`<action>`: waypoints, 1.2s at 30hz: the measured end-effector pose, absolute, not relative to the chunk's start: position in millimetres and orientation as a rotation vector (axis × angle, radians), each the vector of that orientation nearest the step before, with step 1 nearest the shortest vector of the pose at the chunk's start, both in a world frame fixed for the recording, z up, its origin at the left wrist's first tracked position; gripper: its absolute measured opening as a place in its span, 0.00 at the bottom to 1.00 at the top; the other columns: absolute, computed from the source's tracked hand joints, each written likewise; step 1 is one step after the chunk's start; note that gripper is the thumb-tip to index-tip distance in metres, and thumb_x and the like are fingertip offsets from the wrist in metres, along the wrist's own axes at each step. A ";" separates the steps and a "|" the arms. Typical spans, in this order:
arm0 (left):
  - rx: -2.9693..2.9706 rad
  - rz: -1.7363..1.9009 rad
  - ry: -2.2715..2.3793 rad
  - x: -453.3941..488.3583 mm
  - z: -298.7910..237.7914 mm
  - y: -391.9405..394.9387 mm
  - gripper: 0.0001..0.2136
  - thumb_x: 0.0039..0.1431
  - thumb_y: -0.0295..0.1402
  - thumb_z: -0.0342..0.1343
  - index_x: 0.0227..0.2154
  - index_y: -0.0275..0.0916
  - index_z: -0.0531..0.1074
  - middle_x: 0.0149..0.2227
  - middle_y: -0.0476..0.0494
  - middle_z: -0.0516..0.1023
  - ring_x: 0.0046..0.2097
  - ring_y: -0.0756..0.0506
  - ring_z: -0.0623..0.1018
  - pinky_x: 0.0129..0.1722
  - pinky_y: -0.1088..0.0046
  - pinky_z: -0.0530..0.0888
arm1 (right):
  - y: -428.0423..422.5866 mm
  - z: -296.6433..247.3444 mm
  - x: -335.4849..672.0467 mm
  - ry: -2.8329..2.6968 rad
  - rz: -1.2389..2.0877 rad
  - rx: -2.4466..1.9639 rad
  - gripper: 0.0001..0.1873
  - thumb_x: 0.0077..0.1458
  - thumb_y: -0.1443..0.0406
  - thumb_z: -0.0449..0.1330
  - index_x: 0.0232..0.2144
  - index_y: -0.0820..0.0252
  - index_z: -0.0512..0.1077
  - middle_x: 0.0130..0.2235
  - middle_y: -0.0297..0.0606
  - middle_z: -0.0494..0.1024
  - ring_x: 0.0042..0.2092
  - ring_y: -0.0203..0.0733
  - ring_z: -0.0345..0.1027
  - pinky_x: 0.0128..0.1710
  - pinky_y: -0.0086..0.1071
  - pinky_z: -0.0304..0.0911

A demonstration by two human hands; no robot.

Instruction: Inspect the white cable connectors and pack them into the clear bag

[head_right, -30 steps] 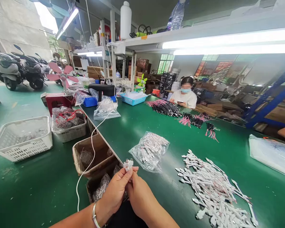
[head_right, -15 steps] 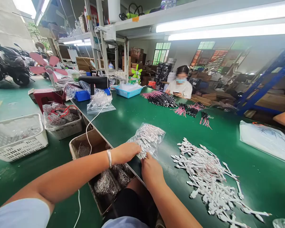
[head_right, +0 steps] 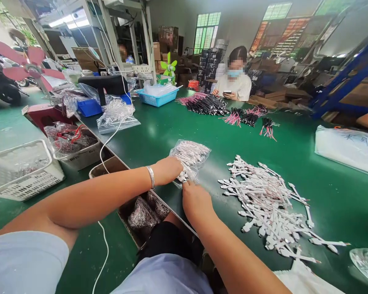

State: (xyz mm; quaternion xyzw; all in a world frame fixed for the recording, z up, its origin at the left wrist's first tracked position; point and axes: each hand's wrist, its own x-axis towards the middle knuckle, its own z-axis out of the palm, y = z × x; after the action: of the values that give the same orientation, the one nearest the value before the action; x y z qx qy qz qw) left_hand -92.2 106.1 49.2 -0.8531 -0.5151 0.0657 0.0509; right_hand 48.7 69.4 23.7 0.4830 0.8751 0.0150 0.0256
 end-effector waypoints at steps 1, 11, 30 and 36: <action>-2.599 0.235 -1.560 -91.0 52.2 104.9 0.06 0.53 0.20 0.52 0.29 0.29 0.75 0.33 0.34 0.78 0.38 0.43 0.76 0.39 0.70 0.70 | 67.4 25.9 47.7 2.700 0.046 1.477 0.13 0.57 0.74 0.46 0.36 0.63 0.70 0.40 0.44 0.76 0.35 0.43 0.73 0.28 0.30 0.62; -2.482 0.467 -1.646 -76.1 44.7 102.0 0.08 0.53 0.21 0.51 0.31 0.26 0.75 0.36 0.29 0.75 0.41 0.38 0.73 0.37 0.66 0.69 | 58.0 5.4 30.5 2.757 -0.025 1.321 0.23 0.60 0.68 0.45 0.57 0.70 0.58 0.58 0.60 0.60 0.38 0.46 0.72 0.29 0.36 0.69; -2.369 0.399 -1.943 -47.5 35.5 121.9 0.16 0.53 0.18 0.46 0.45 0.17 0.67 0.43 0.19 0.70 0.44 0.34 0.73 0.37 0.63 0.71 | 71.7 15.1 54.2 2.713 -0.295 1.158 0.28 0.58 0.68 0.47 0.60 0.74 0.53 0.60 0.62 0.47 0.32 0.50 0.75 0.22 0.40 0.69; -2.500 0.299 -1.886 -48.8 25.7 121.6 0.16 0.57 0.22 0.47 0.47 0.22 0.66 0.50 0.23 0.68 0.53 0.35 0.67 0.50 0.60 0.64 | 70.9 12.8 58.5 2.693 -0.225 1.122 0.27 0.60 0.66 0.45 0.60 0.73 0.53 0.60 0.60 0.49 0.33 0.50 0.75 0.23 0.38 0.69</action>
State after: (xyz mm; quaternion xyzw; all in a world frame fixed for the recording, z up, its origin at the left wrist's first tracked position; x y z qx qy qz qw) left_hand -48.8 121.6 25.7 -0.7947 -0.5995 0.0951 -0.0021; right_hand 58.5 70.9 12.8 0.3811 0.9150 -0.0765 0.1077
